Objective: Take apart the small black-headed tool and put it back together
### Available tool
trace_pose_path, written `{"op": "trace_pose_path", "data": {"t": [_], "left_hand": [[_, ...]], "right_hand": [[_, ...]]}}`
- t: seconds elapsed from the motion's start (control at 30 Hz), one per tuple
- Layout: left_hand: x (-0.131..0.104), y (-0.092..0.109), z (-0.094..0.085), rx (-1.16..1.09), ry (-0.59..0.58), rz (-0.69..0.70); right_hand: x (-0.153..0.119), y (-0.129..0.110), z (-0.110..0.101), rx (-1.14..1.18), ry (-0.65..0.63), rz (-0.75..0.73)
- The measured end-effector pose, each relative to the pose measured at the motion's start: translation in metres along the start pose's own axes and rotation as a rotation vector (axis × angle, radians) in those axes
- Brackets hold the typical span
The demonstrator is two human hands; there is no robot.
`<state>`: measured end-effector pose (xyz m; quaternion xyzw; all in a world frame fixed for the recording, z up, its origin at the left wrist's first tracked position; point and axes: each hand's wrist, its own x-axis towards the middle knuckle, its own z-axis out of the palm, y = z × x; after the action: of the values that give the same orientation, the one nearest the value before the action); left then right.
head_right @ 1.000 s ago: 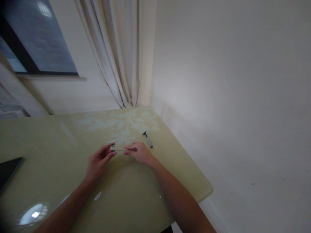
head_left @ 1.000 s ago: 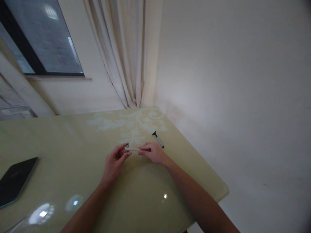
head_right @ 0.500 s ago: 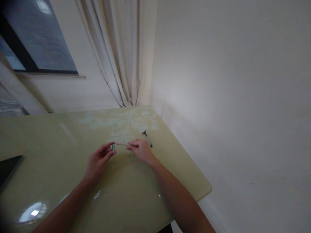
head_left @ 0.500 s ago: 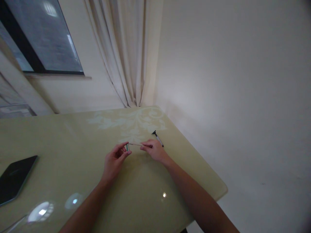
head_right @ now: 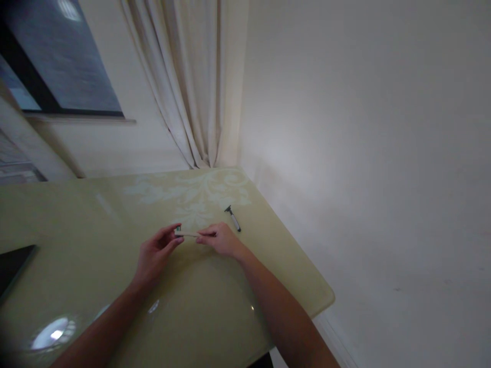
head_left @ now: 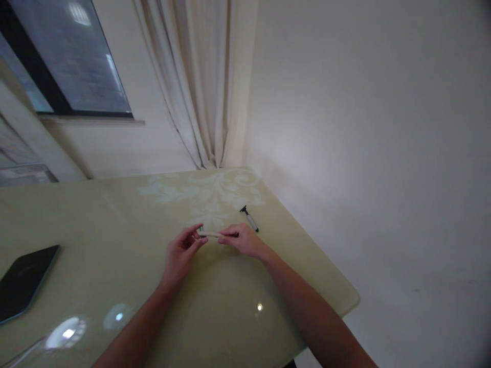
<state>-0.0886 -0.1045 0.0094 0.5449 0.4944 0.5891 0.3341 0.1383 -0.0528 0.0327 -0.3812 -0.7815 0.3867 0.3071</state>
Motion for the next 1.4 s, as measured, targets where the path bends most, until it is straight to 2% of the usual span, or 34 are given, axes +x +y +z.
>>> {"op": "trace_pose_path", "data": {"t": [0.13,0.3,0.47,0.6,0.73,0.9,1.03,1.2,1.33,1.4], "left_hand": [[0.0,0.0015,0.0011,-0.004,0.013,-0.008],[0.0,0.001,0.0008,-0.022,0.01,-0.015],[0.0002,0.0004,-0.0007,0.007,0.014,-0.007],[0.0003,0.0036,0.0,0.001,0.001,-0.011],[0.001,0.0049,0.0007,0.006,0.024,-0.006],[0.0008,0.004,0.001,0.007,0.008,-0.007],[0.0004,0.0032,0.0012,-0.01,0.011,-0.013],[0.0007,0.0025,0.0009,-0.016,-0.007,-0.021],[0.0009,0.0025,0.0004,0.006,-0.004,-0.007],[0.0011,0.0025,0.0002,0.01,-0.005,-0.006]], "right_hand": [[0.0,-0.0008,-0.0027,-0.027,0.115,0.029],[-0.0005,-0.0052,0.0005,0.017,0.019,0.009],[0.0002,-0.0046,0.0018,-0.027,0.126,0.042],[0.0005,-0.0039,0.0015,0.024,0.04,0.015],[0.0018,-0.0001,0.0008,-0.012,0.129,0.061],[0.0017,0.0022,0.0027,0.037,0.021,0.044],[0.0009,-0.0007,0.0043,-0.021,0.109,0.071],[0.0006,-0.0017,0.004,0.048,-0.001,0.068],[0.0014,0.0007,0.0004,0.001,0.06,0.096],[0.0015,0.0008,-0.0007,0.026,0.046,0.072]]}}
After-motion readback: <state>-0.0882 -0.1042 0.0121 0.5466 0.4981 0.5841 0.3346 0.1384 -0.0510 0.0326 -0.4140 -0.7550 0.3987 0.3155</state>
